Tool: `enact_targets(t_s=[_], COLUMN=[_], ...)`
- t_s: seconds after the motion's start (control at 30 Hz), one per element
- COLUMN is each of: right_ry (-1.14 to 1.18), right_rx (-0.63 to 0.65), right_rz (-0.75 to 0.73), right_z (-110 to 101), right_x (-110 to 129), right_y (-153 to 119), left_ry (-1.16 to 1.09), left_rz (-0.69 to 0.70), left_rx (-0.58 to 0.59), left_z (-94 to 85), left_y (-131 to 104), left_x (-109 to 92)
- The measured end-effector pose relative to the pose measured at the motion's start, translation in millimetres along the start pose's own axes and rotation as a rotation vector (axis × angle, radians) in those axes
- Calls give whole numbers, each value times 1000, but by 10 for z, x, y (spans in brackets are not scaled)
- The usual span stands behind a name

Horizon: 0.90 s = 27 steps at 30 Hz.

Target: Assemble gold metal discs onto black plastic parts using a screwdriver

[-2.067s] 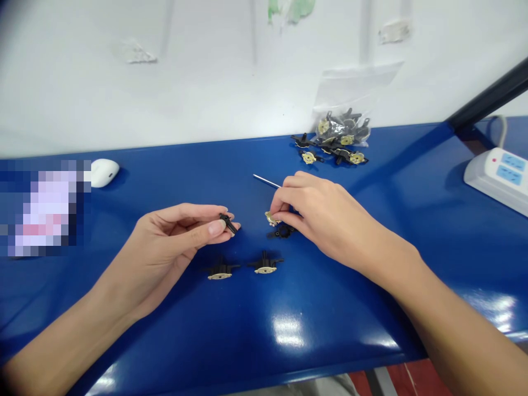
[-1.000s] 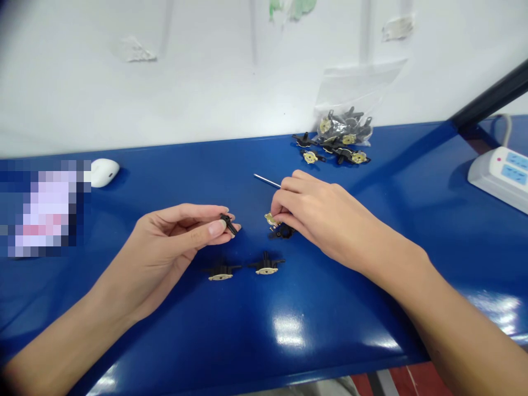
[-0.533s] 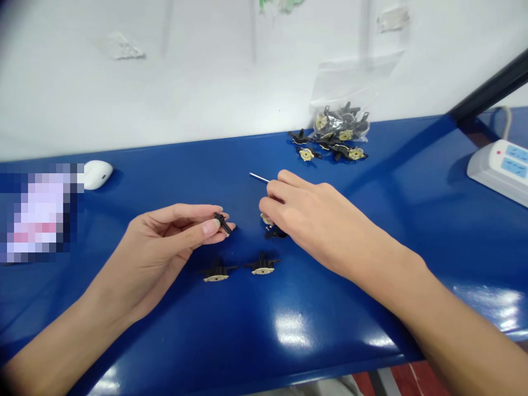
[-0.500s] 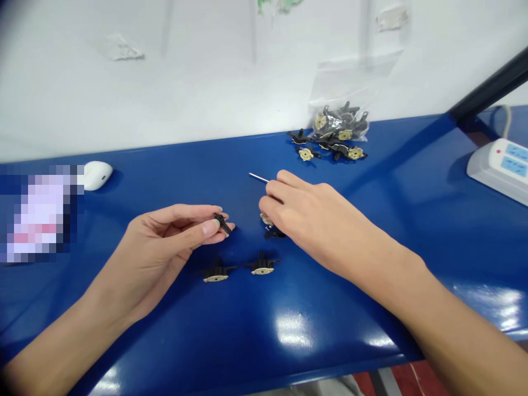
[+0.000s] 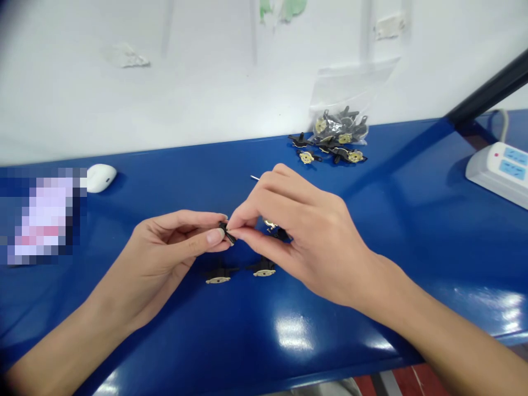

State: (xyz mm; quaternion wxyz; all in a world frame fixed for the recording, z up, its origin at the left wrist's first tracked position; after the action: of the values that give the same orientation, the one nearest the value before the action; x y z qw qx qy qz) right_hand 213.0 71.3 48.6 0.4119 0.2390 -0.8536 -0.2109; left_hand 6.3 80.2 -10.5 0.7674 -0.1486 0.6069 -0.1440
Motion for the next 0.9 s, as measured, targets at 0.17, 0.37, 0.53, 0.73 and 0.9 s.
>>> enact_targets(t_s=[0.17,0.37,0.53,0.73,0.9], right_ry=[35,39,74,172,454], right_rx=[-31,-43,-173,-174,-20], right_rz=[-10,-71,-192,-108,347], right_z=[40,49,24,17,97], right_x=[19,1,26,3,-162], right_y=[-3,-44,-51,-44,-62], left_ry=[-74,-102,-124,-154,-157], left_rz=[-98,-117,-185,-215,-205], left_rx=[54,85,119,145,159], left_z=[34,40,51,60,66], left_y=[-34,-27,-46,-58,-63], left_x=[17,29,42,58,70])
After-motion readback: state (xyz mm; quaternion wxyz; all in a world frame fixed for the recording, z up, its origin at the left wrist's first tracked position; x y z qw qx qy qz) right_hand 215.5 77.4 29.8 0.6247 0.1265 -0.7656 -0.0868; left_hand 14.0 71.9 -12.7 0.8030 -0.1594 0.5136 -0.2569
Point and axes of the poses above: each hand's wrist, its own y-axis towards the middle knuckle, its own z-axis out of the palm, x = y × z, the point moved 5 cm from there along y, towards the middle knuckle, and after that the axes turned 13 degrees about -x, right-handed, at the moved point
